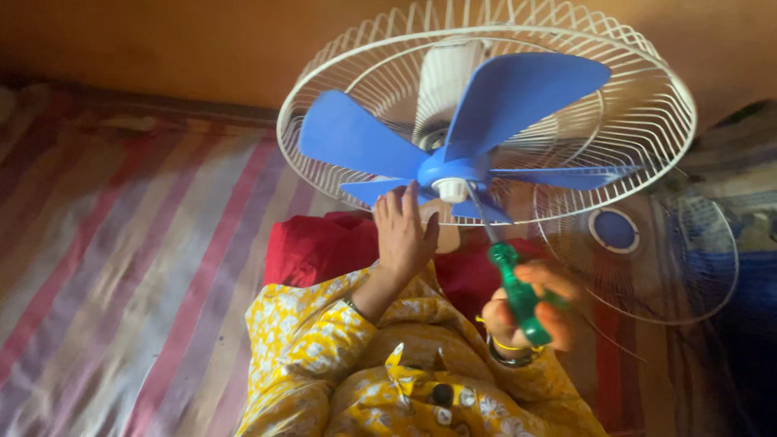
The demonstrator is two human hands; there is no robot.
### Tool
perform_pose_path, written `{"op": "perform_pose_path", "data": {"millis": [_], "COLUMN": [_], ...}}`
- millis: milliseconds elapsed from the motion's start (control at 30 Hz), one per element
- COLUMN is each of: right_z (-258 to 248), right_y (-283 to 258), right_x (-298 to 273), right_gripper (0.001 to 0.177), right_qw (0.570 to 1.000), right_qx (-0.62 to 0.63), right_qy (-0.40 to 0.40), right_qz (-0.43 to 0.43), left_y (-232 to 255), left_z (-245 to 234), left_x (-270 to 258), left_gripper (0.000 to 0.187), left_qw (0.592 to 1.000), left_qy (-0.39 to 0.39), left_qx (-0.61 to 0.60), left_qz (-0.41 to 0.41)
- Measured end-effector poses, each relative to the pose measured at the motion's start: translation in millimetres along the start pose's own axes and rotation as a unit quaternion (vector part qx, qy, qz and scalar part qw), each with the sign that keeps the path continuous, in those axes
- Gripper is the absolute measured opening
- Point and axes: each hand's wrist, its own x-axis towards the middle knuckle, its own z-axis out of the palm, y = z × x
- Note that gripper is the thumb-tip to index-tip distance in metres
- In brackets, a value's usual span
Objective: The person uses a green-handled screwdriver to tighten the central hub nut on a white electric fan with blue blades. The person repeatedly rotates the screwdriver and adjusts the fan head to access the nut, working on the same fastener throughout the clip.
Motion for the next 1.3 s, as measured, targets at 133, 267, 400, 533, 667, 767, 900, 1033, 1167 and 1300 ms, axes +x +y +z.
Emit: {"op": "perform_pose_path", "data": {"millis": [133,267,400,533,667,767,900,1033,1167,1300], "right_z": [-0.6,-23.4,-11.2,9.3,-1.0,-8.3,-13.0,-25.2,-32.9,-29.8], "right_y": [-5.5,-7.2,-9.7,-10.9,-12.8,-14.8,-16.2,-25.1,-31.3,-28.5], "right_x": [3.6,30.2,13.7,-14.6,-0.2,16.3,25.5,22.9,19.4,19.6], "right_gripper": [0.045,0.043,0.039,0.037,0.032,0.03,0.034,0.029,0.025,0.022], "right_qw": [0.995,0.663,0.915,0.983,0.985,0.966,0.966,0.959,0.888,0.925], "right_qx": [0.102,0.583,0.302,0.151,0.073,0.092,0.083,0.06,0.047,0.017], "right_qy": [-0.011,-0.258,-0.192,-0.088,-0.043,0.043,0.005,-0.061,-0.146,-0.173], "right_qz": [0.006,0.392,0.185,0.06,0.15,0.236,0.247,0.269,0.433,0.339], "left_y": [-1.4,-1.6,-3.6,-8.5,-0.6,12.5,21.4,17.5,10.6,5.5], "left_z": [3.2,-0.1,-0.8,-1.8,-4.4,-10.7,-23.3,-28.2,-24.0,-17.3], "left_x": [-0.9,0.2,1.8,-0.4,-0.2,-7.4,-10.0,-4.7,-13.4,-32.5], "left_gripper": [0.069,0.069,0.067,0.067,0.048,0.027,0.017,0.021,0.035,0.041], "left_qw": [1.0,0.999,0.998,0.993,0.989,0.993,0.99,0.991,0.996,0.996], "left_qy": [0.004,-0.005,-0.038,-0.097,-0.13,-0.075,0.034,0.061,0.015,-0.001], "left_qx": [-0.017,-0.038,-0.038,-0.068,-0.073,-0.077,-0.103,-0.09,-0.056,-0.054], "left_qz": [0.014,0.017,0.017,0.02,0.005,0.052,0.088,0.082,0.073,0.073]}}
